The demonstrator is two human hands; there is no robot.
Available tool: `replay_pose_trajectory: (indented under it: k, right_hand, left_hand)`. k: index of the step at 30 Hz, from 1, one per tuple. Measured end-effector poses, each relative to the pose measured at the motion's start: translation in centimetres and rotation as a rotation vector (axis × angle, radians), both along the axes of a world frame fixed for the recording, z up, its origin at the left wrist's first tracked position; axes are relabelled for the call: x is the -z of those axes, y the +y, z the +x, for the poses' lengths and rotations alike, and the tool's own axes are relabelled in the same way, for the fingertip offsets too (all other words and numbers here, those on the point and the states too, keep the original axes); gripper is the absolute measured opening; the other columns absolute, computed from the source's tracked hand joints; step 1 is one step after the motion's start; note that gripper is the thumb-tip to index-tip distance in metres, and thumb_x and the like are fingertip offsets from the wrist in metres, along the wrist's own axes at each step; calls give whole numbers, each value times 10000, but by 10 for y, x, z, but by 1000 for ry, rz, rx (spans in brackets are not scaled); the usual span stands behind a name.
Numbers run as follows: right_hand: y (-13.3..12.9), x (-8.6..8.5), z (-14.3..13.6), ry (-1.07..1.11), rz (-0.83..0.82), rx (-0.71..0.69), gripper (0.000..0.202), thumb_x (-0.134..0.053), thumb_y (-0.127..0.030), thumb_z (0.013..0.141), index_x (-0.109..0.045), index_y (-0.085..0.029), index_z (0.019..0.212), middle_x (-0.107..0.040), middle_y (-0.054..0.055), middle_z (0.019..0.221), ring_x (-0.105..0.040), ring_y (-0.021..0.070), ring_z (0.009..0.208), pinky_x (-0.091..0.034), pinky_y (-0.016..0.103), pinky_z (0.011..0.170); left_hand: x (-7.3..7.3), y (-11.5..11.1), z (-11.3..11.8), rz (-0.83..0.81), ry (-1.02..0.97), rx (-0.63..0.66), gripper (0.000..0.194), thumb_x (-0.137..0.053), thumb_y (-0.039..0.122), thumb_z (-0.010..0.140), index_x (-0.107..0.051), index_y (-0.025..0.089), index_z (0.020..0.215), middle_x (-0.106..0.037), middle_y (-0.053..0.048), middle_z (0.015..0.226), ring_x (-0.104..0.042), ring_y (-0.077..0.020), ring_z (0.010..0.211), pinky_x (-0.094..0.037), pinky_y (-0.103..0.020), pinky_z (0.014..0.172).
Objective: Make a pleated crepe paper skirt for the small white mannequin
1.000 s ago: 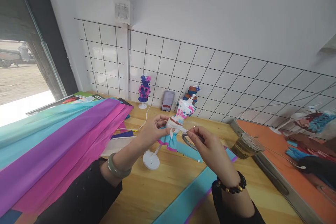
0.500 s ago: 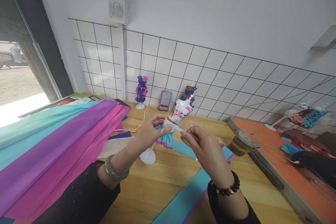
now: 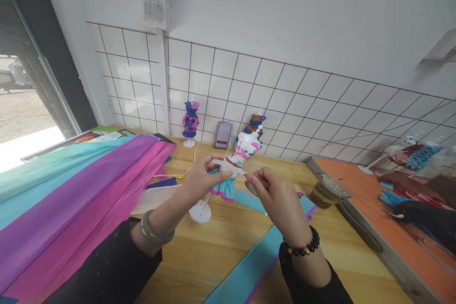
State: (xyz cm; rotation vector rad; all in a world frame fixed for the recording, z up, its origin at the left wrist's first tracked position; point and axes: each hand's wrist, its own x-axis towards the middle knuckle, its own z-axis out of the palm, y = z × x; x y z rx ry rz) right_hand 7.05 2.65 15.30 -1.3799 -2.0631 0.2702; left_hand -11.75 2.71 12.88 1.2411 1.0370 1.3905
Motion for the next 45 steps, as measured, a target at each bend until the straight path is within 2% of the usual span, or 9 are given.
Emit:
replay_pose_trajectory:
  k: [6, 13, 17, 20, 26, 32, 38, 41, 45]
  right_hand:
    - [2, -1, 0, 47, -75, 4, 351, -454, -499, 888, -529, -208, 706, -496, -37, 517, -445, 127, 506, -295, 244, 506]
    - [7, -2, 6, 111, -136, -95, 366, -455, -502, 879, -542, -190, 709, -467, -31, 560, -418, 116, 529, -272, 242, 474]
    - [9, -3, 10, 111, -199, -192, 358, -451, -504, 882, -550, -192, 735, -424, -39, 565, -389, 116, 536, -274, 240, 483]
    - [11, -3, 13, 137, -212, -296, 360, -461, -508, 876, -542, -192, 724, -445, -28, 602, -388, 118, 559, -304, 243, 506]
    - [12, -4, 14, 179, -296, -473, 324, -514, -482, 852, -520, -196, 700, -493, -14, 665, -417, 119, 609, -353, 232, 544]
    - [7, -6, 13, 136, -355, -428, 285, -534, -455, 847, -511, -200, 721, -463, -28, 644, -396, 111, 597, -344, 224, 525]
    - [9, 3, 16, 22, -264, -249, 421, -598, -574, 752, -426, -202, 653, -472, -32, 597, -365, 97, 528, -299, 219, 440]
    - [9, 6, 17, 20, -298, -296, 436, -590, -588, 746, -437, -199, 623, -456, -31, 583, -368, 99, 526, -302, 221, 447]
    - [7, 5, 17, 81, -449, -427, 460, -557, -604, 759, -448, -198, 572, -369, -44, 537, -315, 97, 502, -269, 225, 443]
  left_hand:
    - [5, 3, 1, -39, -135, 61, 494, -793, 306, 616, -573, 143, 1026, -710, -87, 918, -670, -219, 826, -526, -317, 696]
    - [9, 6, 1, -37, -255, 193, 463, -797, 274, 614, -602, 132, 1009, -707, -70, 870, -660, -186, 757, -517, -295, 671]
    - [11, 6, -1, -43, -263, 283, 436, -796, 269, 620, -603, 146, 991, -692, -49, 813, -645, -166, 713, -504, -270, 631]
    - [11, 5, -3, -54, -250, 351, 364, -786, 286, 634, -625, 161, 935, -682, -35, 794, -637, -158, 701, -496, -260, 625]
    - [10, 2, -5, -77, -230, 541, 379, -786, 317, 627, -647, 146, 936, -684, -68, 854, -641, -178, 766, -494, -272, 689]
    - [10, 1, -10, -65, -193, 557, 374, -770, 298, 653, -623, 171, 972, -662, -53, 849, -619, -165, 770, -493, -272, 686]
    - [10, 2, -14, -59, -137, 586, 320, -775, 296, 646, -650, 174, 914, -674, -48, 852, -626, -158, 754, -493, -265, 684]
    - [10, 1, -14, -81, -131, 641, 331, -773, 328, 647, -668, 174, 920, -684, -63, 863, -637, -172, 762, -501, -271, 678]
    - [10, 1, -12, -51, -87, 766, 407, -740, 410, 678, -670, 180, 1008, -684, -89, 979, -637, -218, 900, -504, -328, 775]
